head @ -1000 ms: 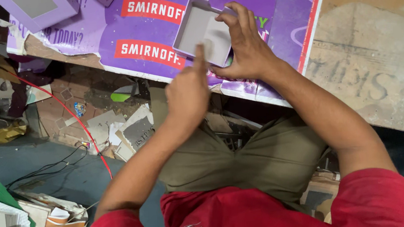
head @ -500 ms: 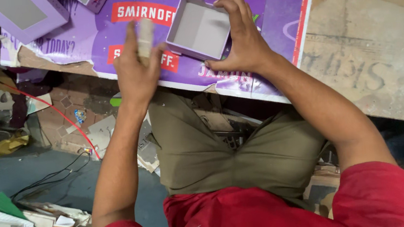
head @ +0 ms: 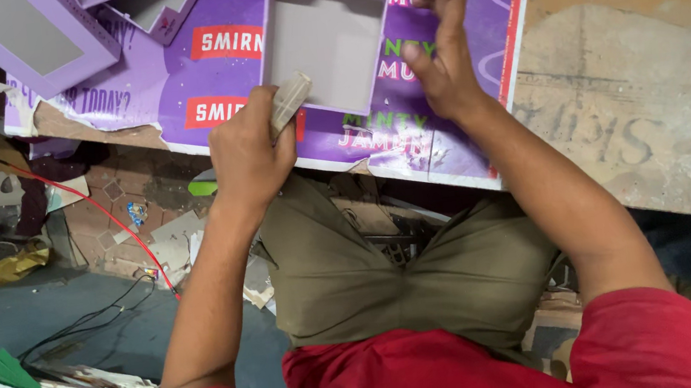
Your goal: The person assembles small purple cardboard boxes by folding flaps and pressing edges to form the structure. They handle each box one at a time, repeatedly folding and aligning the sides, then placing the finished boxes on the table.
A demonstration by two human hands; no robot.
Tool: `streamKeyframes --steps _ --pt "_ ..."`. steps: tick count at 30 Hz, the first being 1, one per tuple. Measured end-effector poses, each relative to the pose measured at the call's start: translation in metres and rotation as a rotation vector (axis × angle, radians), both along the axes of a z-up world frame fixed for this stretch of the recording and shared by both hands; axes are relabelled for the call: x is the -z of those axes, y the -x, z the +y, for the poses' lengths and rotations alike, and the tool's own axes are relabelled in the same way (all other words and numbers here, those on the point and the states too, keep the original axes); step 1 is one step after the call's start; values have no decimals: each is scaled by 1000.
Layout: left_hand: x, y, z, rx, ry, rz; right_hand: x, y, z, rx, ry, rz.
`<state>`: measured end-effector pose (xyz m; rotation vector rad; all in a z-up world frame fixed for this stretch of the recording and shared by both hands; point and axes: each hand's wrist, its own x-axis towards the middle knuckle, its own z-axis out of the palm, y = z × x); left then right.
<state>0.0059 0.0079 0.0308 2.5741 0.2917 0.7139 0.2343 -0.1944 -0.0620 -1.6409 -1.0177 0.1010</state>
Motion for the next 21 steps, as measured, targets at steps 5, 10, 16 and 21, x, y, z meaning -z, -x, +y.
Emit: streamKeyframes --steps 5,10,16,21 --pt "16 21 -6 -40 -14 -163 1 -5 6 101 82 -20" --pt "-20 11 -24 -193 -12 -284 -8 2 12 107 102 -49" --pt "-70 -50 65 -409 -222 -211 -11 4 11 120 148 -80" --pt "-24 -65 85 -405 -184 -222 -14 2 15 136 151 -53"
